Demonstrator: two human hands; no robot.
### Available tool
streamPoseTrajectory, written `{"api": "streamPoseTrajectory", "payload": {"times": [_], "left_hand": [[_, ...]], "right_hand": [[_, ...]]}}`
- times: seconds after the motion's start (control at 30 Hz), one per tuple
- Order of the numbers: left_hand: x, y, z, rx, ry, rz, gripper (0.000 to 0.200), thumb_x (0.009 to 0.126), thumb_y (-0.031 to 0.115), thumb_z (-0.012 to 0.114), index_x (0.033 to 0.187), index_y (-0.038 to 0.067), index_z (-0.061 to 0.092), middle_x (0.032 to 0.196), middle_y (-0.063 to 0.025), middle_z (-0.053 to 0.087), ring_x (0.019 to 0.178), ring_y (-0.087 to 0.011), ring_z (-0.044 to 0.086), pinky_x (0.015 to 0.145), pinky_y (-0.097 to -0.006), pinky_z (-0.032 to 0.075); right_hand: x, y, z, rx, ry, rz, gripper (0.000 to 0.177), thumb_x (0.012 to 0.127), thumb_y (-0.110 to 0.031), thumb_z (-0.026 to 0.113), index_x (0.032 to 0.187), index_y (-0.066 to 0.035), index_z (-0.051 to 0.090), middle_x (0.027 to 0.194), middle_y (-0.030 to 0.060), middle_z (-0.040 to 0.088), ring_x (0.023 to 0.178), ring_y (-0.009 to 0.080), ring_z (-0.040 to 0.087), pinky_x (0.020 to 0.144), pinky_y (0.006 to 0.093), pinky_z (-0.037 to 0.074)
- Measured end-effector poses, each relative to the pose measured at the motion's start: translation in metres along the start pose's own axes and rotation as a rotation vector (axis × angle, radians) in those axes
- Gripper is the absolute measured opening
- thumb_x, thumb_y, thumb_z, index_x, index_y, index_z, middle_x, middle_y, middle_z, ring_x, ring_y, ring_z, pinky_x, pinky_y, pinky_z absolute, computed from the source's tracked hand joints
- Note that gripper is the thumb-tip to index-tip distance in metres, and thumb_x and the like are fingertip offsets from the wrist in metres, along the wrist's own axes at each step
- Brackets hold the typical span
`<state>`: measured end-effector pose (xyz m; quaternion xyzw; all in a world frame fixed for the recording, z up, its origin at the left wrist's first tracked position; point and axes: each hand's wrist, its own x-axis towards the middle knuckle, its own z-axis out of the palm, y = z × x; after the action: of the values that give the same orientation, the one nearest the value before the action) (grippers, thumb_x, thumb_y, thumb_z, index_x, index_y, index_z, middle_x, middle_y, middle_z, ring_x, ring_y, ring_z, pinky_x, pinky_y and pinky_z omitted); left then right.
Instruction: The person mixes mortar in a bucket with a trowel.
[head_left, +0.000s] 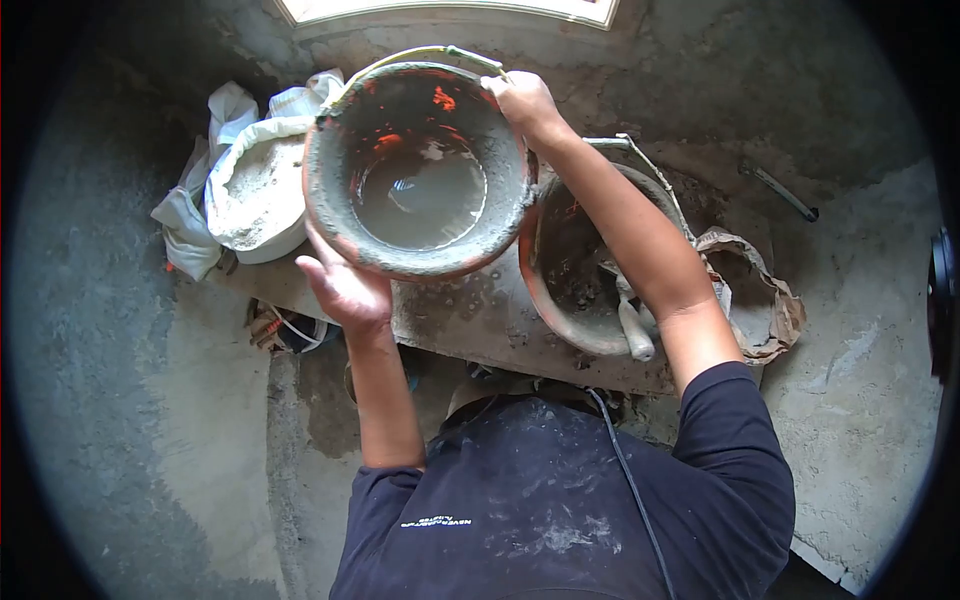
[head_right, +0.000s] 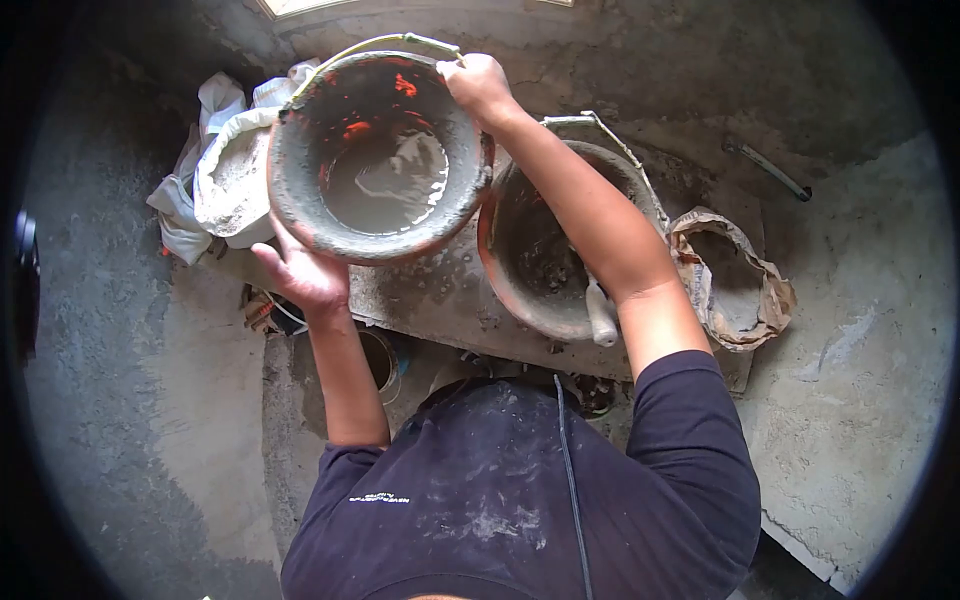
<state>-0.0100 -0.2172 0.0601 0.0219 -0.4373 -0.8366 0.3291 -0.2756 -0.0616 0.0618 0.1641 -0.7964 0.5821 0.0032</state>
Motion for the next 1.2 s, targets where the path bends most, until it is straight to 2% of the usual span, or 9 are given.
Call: {"api": "streamPoseTrajectory", "payload": {"times": [0.13,0.3,0.4,0.6,0.67,0.77,1.07,1.13,1.2], "left_hand": [[-0.003,0.023,0.031,-0.041,-0.026,0.03,0.116,0.086,0.078,0.056,0.164,0.007,0.008,0.167,-0.0141,0.021,0.153,-0.0333,0.023,0.125,-0.0507,0.02],[-0.019,0.02,0.059,0.016,-0.107,0.118,0.115,0.086,0.074,0.061,0.163,0.007,0.008,0.166,-0.0147,0.023,0.152,-0.033,0.026,0.124,-0.0509,0.023],[-0.03,0.008,0.059,-0.035,-0.136,0.079,0.109,0.089,0.061,0.069,0.164,0.012,0.007,0.164,-0.0109,0.027,0.15,-0.0312,0.031,0.122,-0.0487,0.028],[-0.046,-0.01,0.074,0.018,-0.229,0.05,0.11,0.089,0.062,0.068,0.164,0.013,0.004,0.165,-0.0123,0.026,0.15,-0.0308,0.03,0.122,-0.0478,0.028],[-0.048,-0.012,0.089,0.144,-0.202,0.1,0.127,0.079,0.073,0.071,0.164,0.01,0.0,0.166,-0.0137,0.02,0.153,-0.0317,0.025,0.124,-0.0487,0.022],[-0.052,-0.014,0.1,0.226,-0.216,0.092,0.133,0.075,0.079,0.069,0.164,0.009,0.0,0.167,-0.0145,0.016,0.155,-0.0334,0.018,0.125,-0.0508,0.019],[-0.053,-0.017,0.112,0.225,-0.27,0.088,0.134,0.074,0.081,0.068,0.164,0.01,-0.001,0.168,-0.0147,0.013,0.156,-0.0341,0.015,0.126,-0.0523,0.017],[-0.054,-0.016,0.112,0.217,-0.276,0.077,0.134,0.074,0.081,0.068,0.164,0.01,-0.001,0.168,-0.0148,0.013,0.156,-0.0341,0.015,0.126,-0.0523,0.016],[-0.053,-0.017,0.111,0.222,-0.295,0.095,0.132,0.075,0.08,0.067,0.164,0.01,-0.001,0.168,-0.0148,0.013,0.156,-0.0341,0.016,0.126,-0.0522,0.016]], "right_hand": [[0.003,-0.029,-0.014,0.032,-0.023,-0.044,0.035,0.093,-0.028,0.06,0.085,0.006,0.067,0.073,0.0102,0.063,0.072,0.0202,0.054,0.07,0.0384,0.045],[0.0,-0.036,-0.044,0.172,-0.006,-0.089,0.03,0.093,-0.024,0.06,0.093,0.004,0.072,0.081,0.0084,0.071,0.074,0.0143,0.058,0.07,0.0338,0.049],[-0.001,-0.025,-0.063,0.121,-0.004,-0.178,0.029,0.094,-0.022,0.059,0.093,0.004,0.071,0.079,0.0067,0.07,0.073,0.0142,0.058,0.07,0.0335,0.049],[-0.008,-0.004,-0.087,0.163,0.091,-0.148,0.026,0.094,-0.018,0.06,0.095,0.005,0.071,0.082,0.0109,0.073,0.074,0.0135,0.06,0.072,0.0337,0.05],[-0.01,0.004,-0.095,0.174,0.088,-0.161,0.025,0.094,-0.017,0.06,0.095,0.005,0.072,0.084,0.011,0.073,0.075,0.0135,0.062,0.073,0.0331,0.05],[-0.016,0.007,-0.102,0.278,0.214,-0.279,0.029,0.091,-0.021,0.063,0.078,0.004,0.066,0.068,0.0072,0.065,0.066,0.015,0.056,0.067,0.0353,0.047],[-0.019,0.017,-0.116,0.332,0.236,-0.184,0.026,0.09,-0.019,0.062,0.082,0.004,0.069,0.072,0.0094,0.069,0.069,0.0158,0.061,0.069,0.0353,0.048],[-0.02,0.017,-0.119,0.284,0.199,-0.175,0.024,0.092,-0.013,0.06,0.097,0.006,0.074,0.089,0.0079,0.074,0.081,0.0137,0.065,0.077,0.029,0.051],[-0.017,0.017,-0.12,0.281,0.198,-0.163,0.024,0.092,-0.013,0.061,0.097,0.006,0.075,0.089,0.008,0.074,0.081,0.0136,0.065,0.076,0.0292,0.051]]}}
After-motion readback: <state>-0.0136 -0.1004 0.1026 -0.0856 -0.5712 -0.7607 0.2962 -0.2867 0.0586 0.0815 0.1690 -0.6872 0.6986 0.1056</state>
